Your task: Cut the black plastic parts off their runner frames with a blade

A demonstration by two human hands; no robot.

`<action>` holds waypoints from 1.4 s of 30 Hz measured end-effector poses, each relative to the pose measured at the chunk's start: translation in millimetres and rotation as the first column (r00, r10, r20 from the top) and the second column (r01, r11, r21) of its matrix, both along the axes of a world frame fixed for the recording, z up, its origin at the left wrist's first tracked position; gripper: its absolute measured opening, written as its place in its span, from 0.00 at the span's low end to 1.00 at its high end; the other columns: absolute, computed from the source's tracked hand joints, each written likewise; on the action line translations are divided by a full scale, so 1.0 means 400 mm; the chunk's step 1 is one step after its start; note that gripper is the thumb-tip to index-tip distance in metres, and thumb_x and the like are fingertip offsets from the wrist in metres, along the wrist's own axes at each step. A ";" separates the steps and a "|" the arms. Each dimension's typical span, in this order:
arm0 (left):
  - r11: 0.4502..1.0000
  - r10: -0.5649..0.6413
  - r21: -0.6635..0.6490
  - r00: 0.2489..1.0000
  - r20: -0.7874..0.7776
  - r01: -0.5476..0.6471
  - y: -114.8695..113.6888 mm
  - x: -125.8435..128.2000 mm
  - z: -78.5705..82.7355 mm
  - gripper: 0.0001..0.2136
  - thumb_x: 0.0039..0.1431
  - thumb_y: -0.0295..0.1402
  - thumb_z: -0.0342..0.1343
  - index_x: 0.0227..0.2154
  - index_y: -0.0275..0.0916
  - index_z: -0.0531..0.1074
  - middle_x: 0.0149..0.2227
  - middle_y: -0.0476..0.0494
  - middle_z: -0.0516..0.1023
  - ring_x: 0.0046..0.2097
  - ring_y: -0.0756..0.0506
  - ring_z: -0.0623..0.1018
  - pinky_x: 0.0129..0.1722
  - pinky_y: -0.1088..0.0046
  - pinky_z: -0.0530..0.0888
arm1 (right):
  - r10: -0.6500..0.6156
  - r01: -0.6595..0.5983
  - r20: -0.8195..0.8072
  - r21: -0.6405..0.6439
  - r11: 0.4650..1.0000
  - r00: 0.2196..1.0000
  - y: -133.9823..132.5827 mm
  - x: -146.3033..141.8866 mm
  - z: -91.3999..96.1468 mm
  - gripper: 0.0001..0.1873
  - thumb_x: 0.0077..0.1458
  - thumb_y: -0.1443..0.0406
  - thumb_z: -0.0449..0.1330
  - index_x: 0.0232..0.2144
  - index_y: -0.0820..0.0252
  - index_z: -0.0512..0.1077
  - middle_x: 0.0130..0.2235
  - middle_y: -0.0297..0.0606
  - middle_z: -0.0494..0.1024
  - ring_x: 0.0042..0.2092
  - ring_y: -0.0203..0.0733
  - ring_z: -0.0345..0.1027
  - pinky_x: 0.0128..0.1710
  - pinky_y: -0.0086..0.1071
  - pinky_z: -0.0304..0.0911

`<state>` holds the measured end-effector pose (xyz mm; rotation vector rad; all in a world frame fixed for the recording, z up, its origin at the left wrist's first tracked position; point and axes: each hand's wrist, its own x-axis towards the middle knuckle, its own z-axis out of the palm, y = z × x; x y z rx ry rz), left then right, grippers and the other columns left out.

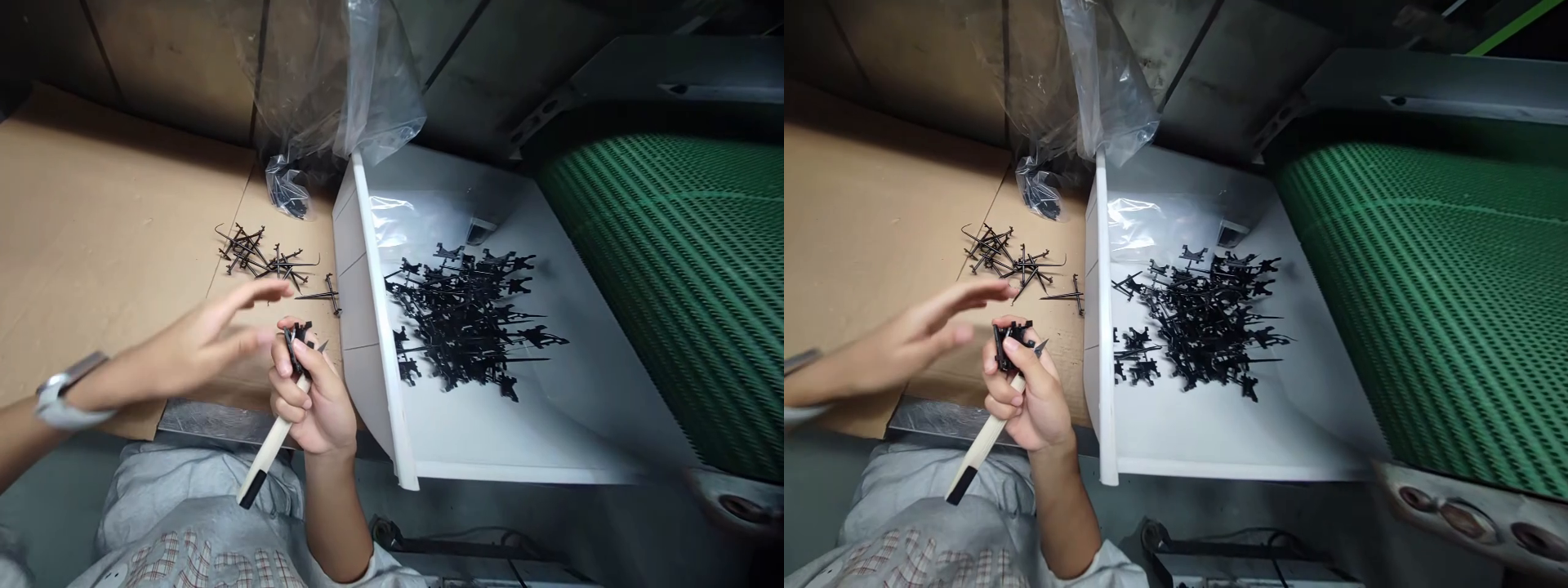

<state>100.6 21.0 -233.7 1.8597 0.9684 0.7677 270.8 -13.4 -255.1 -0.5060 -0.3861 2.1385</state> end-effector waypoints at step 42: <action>0.793 0.555 -0.606 0.486 0.675 -0.065 -0.124 0.002 -0.071 0.11 0.49 0.29 0.71 0.37 0.44 0.80 0.28 0.52 0.74 0.31 0.54 0.77 0.33 0.83 0.74 | -0.141 -0.232 0.847 0.295 0.927 0.513 -0.007 0.067 -0.026 0.17 0.63 0.56 0.56 0.52 0.53 0.70 0.34 0.31 0.71 0.26 0.31 0.63 0.28 0.29 0.62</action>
